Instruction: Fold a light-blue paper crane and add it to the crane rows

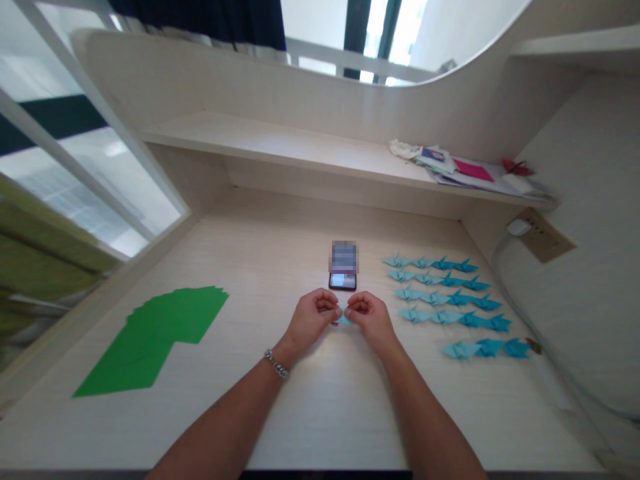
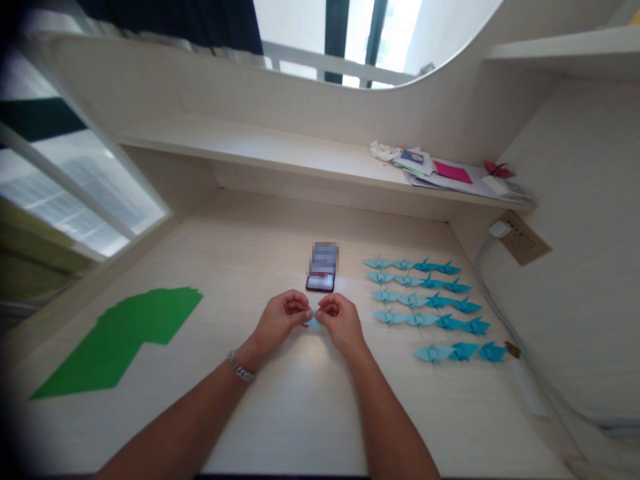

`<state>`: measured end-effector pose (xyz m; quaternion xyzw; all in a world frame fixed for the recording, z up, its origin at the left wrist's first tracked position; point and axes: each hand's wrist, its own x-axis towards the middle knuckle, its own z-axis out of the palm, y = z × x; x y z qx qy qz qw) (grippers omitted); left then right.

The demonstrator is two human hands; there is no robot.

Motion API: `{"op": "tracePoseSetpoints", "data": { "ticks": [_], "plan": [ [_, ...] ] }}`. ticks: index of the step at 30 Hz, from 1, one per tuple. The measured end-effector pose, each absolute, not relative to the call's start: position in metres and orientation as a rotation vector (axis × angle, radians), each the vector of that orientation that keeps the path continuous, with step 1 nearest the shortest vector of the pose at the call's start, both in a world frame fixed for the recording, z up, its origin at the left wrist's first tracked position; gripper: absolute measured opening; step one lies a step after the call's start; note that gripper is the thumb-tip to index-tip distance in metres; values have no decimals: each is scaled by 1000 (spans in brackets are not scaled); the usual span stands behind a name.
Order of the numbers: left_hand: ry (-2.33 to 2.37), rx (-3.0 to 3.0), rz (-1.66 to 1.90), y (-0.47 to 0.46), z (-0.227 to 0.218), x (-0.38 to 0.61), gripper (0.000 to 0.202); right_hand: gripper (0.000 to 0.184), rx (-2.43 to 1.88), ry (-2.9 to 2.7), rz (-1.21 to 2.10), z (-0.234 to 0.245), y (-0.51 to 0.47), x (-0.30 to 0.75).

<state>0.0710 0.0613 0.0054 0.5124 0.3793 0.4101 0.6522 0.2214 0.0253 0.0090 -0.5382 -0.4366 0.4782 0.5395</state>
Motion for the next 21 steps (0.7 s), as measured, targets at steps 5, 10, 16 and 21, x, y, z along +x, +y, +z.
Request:
{"op": "tracePoseSetpoints", "data": {
  "ticks": [5,10,16,21],
  "plan": [
    [865,1034,849,64,3,71,28,24,-1292,-1038,1193,7,25,228],
    [843,1015,813,67,5,68,31,19,-1269,-1049,1233,-2,27,233],
    [814,995,824,67,10,66,40,19,-1335,-1109,1113,0,28,234],
    [913,1065,1010,69,6,68,36,19,-1538,-1197,490,15,20,230]
  ]
}}
